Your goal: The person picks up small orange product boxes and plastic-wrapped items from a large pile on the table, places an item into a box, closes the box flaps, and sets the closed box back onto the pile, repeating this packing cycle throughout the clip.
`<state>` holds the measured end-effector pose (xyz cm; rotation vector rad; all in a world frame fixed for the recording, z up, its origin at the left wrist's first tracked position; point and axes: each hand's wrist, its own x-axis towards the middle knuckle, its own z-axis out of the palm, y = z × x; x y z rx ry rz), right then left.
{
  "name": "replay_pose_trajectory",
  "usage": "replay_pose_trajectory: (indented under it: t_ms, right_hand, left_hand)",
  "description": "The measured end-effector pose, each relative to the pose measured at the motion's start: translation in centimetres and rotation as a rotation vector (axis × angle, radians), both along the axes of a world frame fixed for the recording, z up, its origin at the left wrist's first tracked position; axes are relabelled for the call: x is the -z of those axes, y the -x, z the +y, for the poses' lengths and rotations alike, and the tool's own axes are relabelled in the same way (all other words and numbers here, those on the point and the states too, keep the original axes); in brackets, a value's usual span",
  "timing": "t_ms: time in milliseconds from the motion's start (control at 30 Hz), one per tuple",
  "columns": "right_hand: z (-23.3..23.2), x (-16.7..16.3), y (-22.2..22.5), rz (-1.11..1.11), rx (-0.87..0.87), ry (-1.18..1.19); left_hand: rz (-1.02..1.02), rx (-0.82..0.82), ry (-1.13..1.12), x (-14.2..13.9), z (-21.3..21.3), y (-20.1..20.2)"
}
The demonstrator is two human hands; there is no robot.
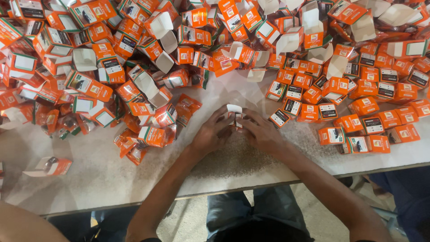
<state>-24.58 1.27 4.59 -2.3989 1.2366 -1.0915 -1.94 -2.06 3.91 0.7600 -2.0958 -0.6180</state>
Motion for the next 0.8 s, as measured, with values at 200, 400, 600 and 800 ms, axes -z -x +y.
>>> replay_pose_trajectory:
  t_ms: [200,400,600,800]
  right_hand:
    - [-0.5,0.7,-0.1,0.052,-0.027,0.139]
    - [-1.5,1.5,-0.8,-0.002,-0.035,0.149]
    - [-1.1,-0.6,-0.6,-0.097,-0.069,-0.022]
    - [-1.1,-1.8,-1.1,-0.086,-0.066,-0.022]
  left_hand:
    - [0.125,0.057,0.038,1.5,-1.0,-0.1]
    - [0.192,0.042,-0.068,2.7,-1.7,-0.7]
    - [0.031,0.060,0.055,0.8,-1.3,-1.0]
    - [0.072,0.086,0.061,-0.1,-1.1,-1.0]
